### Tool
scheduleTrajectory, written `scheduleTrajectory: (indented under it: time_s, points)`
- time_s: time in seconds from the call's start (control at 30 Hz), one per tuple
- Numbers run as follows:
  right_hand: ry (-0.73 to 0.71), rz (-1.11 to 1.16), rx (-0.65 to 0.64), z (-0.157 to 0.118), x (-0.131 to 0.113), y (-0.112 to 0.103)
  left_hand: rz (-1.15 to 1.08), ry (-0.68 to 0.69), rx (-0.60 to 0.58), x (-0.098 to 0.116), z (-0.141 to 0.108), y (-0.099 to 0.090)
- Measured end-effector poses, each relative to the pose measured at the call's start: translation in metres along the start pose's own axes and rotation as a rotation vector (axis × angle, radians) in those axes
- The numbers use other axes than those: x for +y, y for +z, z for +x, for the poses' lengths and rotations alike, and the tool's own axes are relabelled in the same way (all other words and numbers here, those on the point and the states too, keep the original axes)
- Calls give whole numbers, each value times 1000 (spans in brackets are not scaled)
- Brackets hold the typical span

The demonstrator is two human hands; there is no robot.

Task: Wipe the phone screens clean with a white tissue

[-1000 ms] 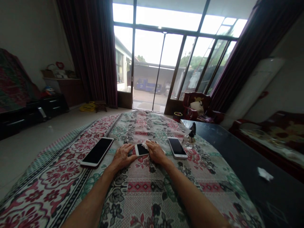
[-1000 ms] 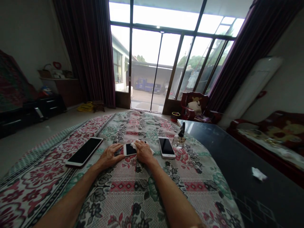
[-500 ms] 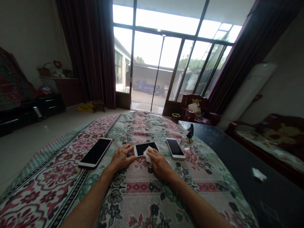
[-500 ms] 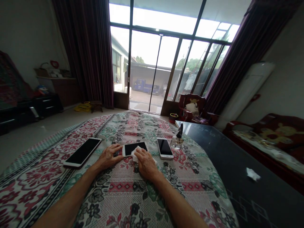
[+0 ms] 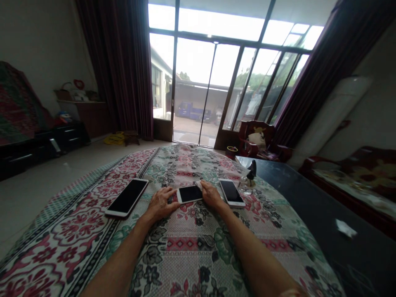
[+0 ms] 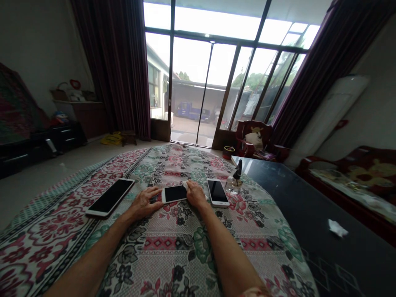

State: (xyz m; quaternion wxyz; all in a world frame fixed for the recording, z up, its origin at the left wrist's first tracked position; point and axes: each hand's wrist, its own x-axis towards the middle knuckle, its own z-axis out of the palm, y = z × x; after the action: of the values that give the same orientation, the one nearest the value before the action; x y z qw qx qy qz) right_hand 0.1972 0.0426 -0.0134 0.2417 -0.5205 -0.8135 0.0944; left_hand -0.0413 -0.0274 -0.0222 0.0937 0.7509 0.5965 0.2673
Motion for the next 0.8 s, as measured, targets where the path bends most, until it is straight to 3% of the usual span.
scheduleTrajectory:
  time_s: [0.53,0.67,0.8]
  points:
    - [-119,-42,65,-64,0,-5,-6,-10,-5,-2,0,3]
    - [-123,-25,45,-61,2,-7,7,-2,-18,-2,1,2]
    - [-83,-21,25,-40,-2,-7,11,-24,-12,-2,0,3]
